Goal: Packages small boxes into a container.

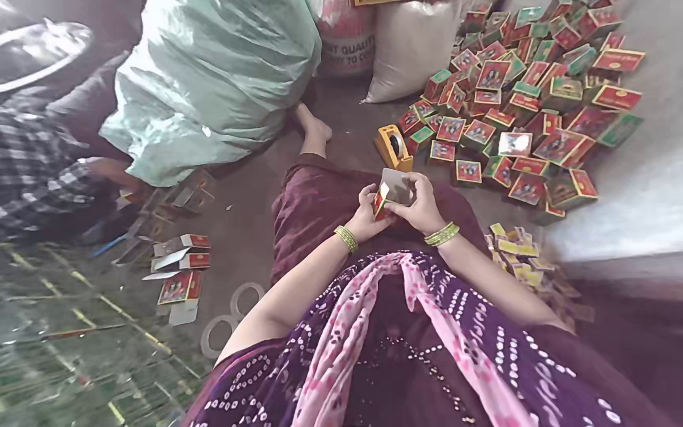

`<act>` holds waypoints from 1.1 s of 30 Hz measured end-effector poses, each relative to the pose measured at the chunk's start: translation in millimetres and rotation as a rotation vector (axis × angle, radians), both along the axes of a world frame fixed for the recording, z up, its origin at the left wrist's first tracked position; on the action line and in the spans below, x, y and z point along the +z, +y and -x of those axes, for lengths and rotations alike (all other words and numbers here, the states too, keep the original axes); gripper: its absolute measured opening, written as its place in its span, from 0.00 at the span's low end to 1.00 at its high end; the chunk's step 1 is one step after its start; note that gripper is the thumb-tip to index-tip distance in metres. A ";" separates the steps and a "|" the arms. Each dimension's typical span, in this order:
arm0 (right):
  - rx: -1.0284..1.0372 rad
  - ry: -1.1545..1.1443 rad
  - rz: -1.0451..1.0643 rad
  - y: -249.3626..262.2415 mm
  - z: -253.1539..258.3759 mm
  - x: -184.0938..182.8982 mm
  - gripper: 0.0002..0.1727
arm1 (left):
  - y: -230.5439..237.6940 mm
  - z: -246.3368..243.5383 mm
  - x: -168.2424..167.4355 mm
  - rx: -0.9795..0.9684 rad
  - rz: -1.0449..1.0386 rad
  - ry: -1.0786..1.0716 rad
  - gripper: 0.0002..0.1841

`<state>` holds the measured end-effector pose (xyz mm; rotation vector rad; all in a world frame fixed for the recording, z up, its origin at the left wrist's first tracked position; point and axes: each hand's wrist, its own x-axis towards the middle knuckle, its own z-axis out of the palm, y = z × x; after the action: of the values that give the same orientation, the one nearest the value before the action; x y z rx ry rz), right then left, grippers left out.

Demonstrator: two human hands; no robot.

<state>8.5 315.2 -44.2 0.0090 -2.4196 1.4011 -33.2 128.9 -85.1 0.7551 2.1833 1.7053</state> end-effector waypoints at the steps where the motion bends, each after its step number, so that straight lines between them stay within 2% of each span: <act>1: -0.046 -0.038 0.087 0.0 0.3 -1.3 0.51 | 1.9 0.4 -1.2 0.012 0.032 0.040 0.48; 3: -0.109 -0.114 0.220 -1.4 1.7 -2.2 0.50 | 4.3 3.7 0.4 0.032 0.041 0.007 0.49; 6: -0.056 -0.166 0.265 -2.0 4.6 -3.1 0.43 | 3.1 4.6 7.5 0.070 -0.144 -0.175 0.49; 11: 0.110 -0.271 0.278 -7.4 5.3 -0.6 0.28 | -3.4 0.8 14.9 0.115 -0.325 -0.250 0.39; 14: 0.210 -0.280 0.348 -11.6 4.7 -2.5 0.25 | -4.5 -3.6 18.9 0.142 -0.345 -0.291 0.37; 16: 0.288 -0.272 0.428 -16.2 4.2 -0.9 0.15 | -6.2 -6.8 21.7 0.132 -0.324 -0.308 0.37; 18: 0.307 -0.316 0.444 -16.9 4.9 0.9 0.10 | -7.5 -8.3 25.2 0.113 -0.292 -0.340 0.34; 21: 0.213 -0.293 0.498 -15.0 7.0 -0.6 0.10 | -8.1 -7.3 25.5 0.068 -0.273 -0.365 0.31; 22: 0.163 -0.239 0.542 -14.5 7.4 1.0 0.13 | -7.7 -6.0 25.5 0.062 -0.270 -0.353 0.33; 24: 0.161 -0.169 0.632 -8.1 8.1 6.3 0.26 | -7.1 -2.8 24.1 0.066 -0.254 -0.301 0.42; 25: 0.159 -0.168 0.656 -4.4 8.4 8.0 0.28 | -7.5 -1.5 24.5 0.072 -0.241 -0.290 0.47; 26: 0.145 -0.168 0.659 -1.8 8.9 7.6 0.26 | -7.9 -1.0 25.3 0.074 -0.226 -0.285 0.50; 28: 0.124 -0.148 0.626 2.1 9.6 6.4 0.13 | -8.5 -1.3 24.7 0.040 -0.220 -0.277 0.54; 29: 0.114 -0.147 0.580 3.3 9.7 7.3 0.11 | -8.8 -1.5 24.1 0.017 -0.231 -0.277 0.55; 32: 0.055 -0.080 0.267 1.8 11.2 11.1 0.17 | -10.0 -3.1 26.8 -0.007 -0.281 -0.286 0.53; 33: 0.038 -0.036 0.180 -0.3 11.4 11.6 0.16 | -10.5 -3.4 27.5 -0.008 -0.294 -0.279 0.51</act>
<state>-2.9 314.9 -32.6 -0.0151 -2.3234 1.6450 -29.8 118.4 -57.6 0.5492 1.7672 2.0174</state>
